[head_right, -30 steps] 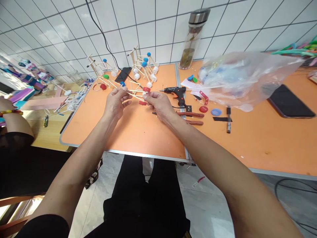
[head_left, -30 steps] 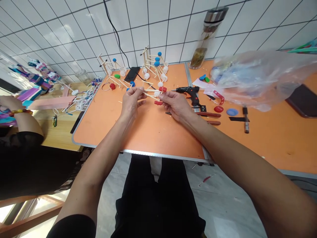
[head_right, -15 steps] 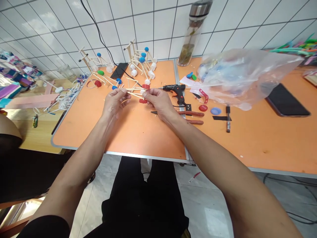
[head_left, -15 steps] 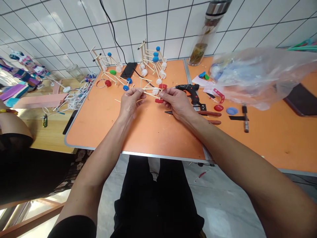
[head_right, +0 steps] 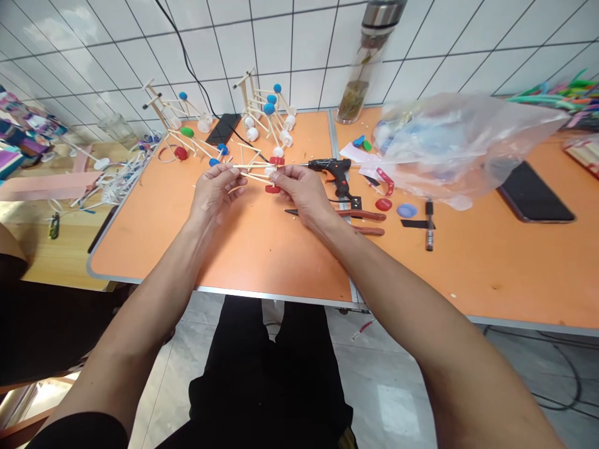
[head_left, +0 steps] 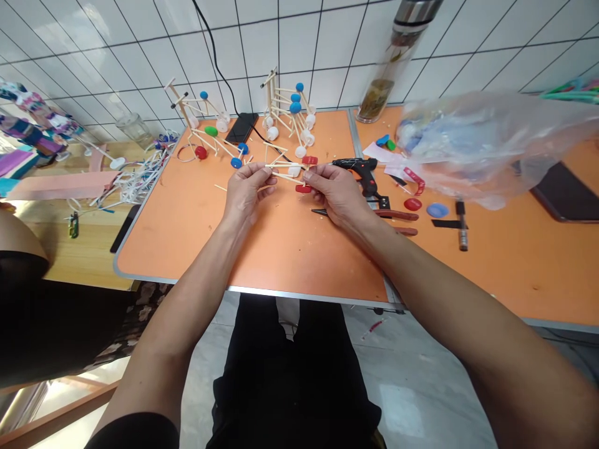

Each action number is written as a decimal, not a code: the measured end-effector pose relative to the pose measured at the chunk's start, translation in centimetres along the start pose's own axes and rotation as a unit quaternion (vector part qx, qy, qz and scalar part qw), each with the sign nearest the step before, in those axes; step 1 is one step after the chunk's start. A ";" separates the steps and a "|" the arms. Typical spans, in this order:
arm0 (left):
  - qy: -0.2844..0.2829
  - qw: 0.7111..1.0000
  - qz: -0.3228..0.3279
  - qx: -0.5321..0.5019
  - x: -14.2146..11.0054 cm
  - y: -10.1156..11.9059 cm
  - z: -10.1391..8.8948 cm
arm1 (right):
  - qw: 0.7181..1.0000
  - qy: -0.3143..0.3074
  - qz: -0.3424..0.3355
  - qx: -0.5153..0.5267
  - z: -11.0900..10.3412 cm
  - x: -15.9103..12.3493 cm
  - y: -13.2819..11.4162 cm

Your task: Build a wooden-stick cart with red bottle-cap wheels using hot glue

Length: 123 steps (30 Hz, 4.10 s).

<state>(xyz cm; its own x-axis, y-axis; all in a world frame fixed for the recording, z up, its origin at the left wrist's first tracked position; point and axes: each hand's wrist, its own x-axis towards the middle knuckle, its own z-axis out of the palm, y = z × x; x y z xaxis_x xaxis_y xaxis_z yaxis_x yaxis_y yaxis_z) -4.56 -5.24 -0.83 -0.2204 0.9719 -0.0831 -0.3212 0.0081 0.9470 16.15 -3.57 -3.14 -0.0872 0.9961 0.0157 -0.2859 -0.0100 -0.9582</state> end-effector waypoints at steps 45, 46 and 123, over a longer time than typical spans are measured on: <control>0.030 0.999 0.041 0.020 0.8 -2.2 -0.2 | 0.999 0.006 0.041 0.031 0.0 0.2 -0.5; 0.030 0.999 0.041 0.018 0.8 -2.3 -0.3 | 0.999 0.007 0.039 0.034 0.0 0.2 -0.4; 0.049 0.998 0.028 -0.007 -1.1 0.3 1.0 | 0.999 -0.033 0.032 -0.017 -0.5 0.3 -0.4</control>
<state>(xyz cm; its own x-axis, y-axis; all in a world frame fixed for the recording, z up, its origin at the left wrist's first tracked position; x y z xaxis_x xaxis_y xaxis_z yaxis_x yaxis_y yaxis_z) -3.49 -6.09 -0.18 -0.3264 0.9432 -0.0613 -0.3197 -0.0491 0.9463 16.66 -3.26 -2.92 -0.1670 0.9856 -0.0276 -0.2455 -0.0687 -0.9670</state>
